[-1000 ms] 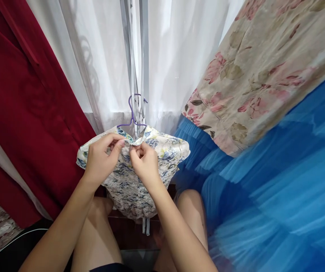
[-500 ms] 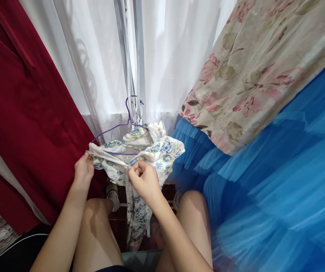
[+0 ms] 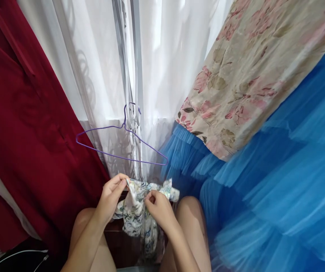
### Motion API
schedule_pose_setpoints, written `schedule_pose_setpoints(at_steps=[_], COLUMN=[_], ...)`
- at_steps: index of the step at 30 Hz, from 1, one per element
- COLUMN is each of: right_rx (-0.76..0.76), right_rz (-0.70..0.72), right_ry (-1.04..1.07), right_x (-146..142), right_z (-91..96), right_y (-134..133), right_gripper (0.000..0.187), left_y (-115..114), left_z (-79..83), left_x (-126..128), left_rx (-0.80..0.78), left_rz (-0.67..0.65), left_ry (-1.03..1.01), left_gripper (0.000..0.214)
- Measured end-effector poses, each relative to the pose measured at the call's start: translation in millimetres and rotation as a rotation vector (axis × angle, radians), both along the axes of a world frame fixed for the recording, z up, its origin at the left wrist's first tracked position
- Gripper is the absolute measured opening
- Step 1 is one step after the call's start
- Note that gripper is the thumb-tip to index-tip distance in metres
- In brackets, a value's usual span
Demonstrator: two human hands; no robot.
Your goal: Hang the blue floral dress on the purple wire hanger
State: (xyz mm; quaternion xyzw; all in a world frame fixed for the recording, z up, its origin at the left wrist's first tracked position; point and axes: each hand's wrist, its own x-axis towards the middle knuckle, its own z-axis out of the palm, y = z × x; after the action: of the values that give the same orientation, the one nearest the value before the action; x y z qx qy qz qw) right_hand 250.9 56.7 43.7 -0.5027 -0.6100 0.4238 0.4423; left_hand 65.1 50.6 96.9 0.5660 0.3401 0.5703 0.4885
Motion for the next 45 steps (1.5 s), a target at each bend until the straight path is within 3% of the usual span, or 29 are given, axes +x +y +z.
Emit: schedule_pose_setpoints(at_steps=[3,7,10,12,15,17,20,23,28,33,35,38,45], right_rx=[-0.086,-0.284,-0.304,-0.287,-0.218,-0.169,-0.105,-0.021,0.165,0.316,0.262,0.067,-0.232], right_rz=[0.178,0.399,0.576,0.617,0.507,0.431,0.312,0.17,0.043,0.009,0.06,0.168,0.373], right_ry=[0.208,0.447,0.425,0.382,0.36,0.323,0.193,0.079,0.066,0.146,0.167,0.232,0.387], right_x=[-9.5,-14.5,-11.7,-7.2,5.0,17.8,43.2,69.6,89.0,66.6,55.6,49.2,55.0], right_z=[14.4,27.1,29.8,33.9,48.3,61.3,80.8,99.4,135.4,160.2,161.3,156.5,151.5], right_y=[-9.7,-24.4,-31.0,-32.6,-32.0,-29.2,-18.8,1.4,53.7,114.4,130.9,138.2,108.1], right_gripper=[0.03,0.06,0.049,0.037,0.035,0.034,0.03,0.027,0.025,0.027,0.031,0.036,0.037], left_y=[-13.3,-13.1,-13.0,-18.9,-33.7,-42.1,-46.6,-43.4,-30.9,-5.9,5.1,17.4,26.6], left_z=[4.7,-7.6,-16.5,-20.3,-28.3,-37.0,-48.3,-45.6,-14.4,9.6,11.5,5.5,-14.3], left_x=[15.5,22.1,19.3,16.5,13.8,12.7,9.9,5.6,11.3,34.0,37.4,29.7,-13.5], left_rx=[0.084,0.08,0.037,-0.016,-0.156,-0.194,-0.157,-0.095,0.044,0.091,0.086,0.077,0.16], left_rz=[-0.005,0.122,0.165,0.057,-0.271,-0.365,-0.188,-0.106,-0.047,0.015,0.011,0.024,0.407], left_ry=[0.137,0.165,0.135,0.078,-0.014,0.027,0.236,0.367,0.413,0.262,0.177,0.117,0.317], left_gripper=[0.022,0.023,0.022,0.024,0.035,0.037,0.036,0.03,0.033,0.028,0.027,0.027,0.021])
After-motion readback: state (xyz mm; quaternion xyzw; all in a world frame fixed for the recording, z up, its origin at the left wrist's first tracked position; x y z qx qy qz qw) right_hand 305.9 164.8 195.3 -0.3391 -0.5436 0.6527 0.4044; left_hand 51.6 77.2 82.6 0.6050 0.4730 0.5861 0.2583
